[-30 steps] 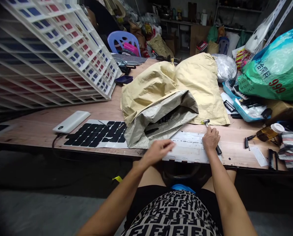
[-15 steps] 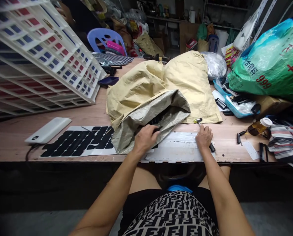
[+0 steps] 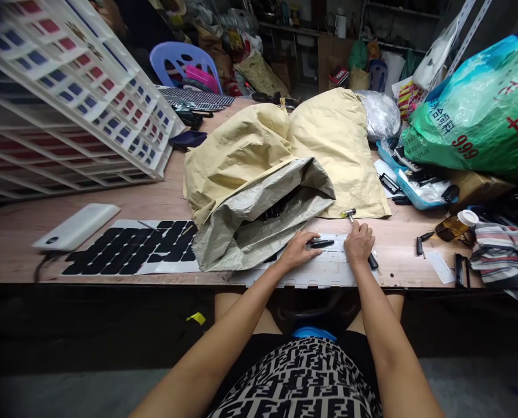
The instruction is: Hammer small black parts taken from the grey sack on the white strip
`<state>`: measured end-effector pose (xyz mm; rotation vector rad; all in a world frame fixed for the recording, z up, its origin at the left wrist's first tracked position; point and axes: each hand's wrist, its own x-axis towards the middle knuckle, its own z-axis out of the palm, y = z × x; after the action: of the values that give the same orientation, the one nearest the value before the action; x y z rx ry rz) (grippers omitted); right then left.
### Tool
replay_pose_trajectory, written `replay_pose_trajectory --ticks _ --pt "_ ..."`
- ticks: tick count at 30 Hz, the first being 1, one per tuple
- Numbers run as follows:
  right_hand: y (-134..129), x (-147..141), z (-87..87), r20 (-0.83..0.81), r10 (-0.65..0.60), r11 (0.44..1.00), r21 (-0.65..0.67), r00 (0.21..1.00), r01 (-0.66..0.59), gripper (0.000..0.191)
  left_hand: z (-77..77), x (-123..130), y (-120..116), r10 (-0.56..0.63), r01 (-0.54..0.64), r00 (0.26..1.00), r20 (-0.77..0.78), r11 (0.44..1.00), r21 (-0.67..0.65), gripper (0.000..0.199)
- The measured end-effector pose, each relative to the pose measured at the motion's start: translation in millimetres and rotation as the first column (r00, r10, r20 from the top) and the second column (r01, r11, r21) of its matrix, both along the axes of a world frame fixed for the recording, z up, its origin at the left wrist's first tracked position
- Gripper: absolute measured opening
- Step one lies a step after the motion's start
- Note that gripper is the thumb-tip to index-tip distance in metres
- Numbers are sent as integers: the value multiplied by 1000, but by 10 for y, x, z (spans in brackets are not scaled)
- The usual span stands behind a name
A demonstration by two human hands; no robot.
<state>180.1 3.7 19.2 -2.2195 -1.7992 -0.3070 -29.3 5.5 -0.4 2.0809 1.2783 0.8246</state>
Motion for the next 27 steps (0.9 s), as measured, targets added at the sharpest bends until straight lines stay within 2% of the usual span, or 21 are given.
replay_pose_trajectory --ticks 3,6,10,13,15,18,22,27 --pt "26 24 41 -65 -14 1000 -6 998 13 40 -38 -31 10 25 -22 997 76 999 -34 20" --pt "-15 61 117 -237 -10 1000 3 972 11 43 -34 -14 29 27 -22 996 89 998 -51 17" --pt "-298 60 207 -493 170 980 172 853 -96 42 5 -2 31 35 -30 995 92 998 -53 17" --pt "-604 0 261 -606 288 957 203 742 -205 37 17 1 28 45 -39 994 100 997 -60 19" --pt "-773 -53 305 -641 313 949 179 701 -260 35 12 13 34 61 -53 993 100 995 -81 20" --pt "-916 -125 372 -637 345 936 174 690 -307 34 -2 43 52 94 -83 992 87 989 -122 20" --pt "-954 -172 362 -582 396 918 219 710 -332 36 -8 75 68 120 -108 990 79 984 -143 18" --pt "-944 -175 273 -581 384 921 181 718 -346 35 23 83 68 125 -114 990 69 983 -142 19"
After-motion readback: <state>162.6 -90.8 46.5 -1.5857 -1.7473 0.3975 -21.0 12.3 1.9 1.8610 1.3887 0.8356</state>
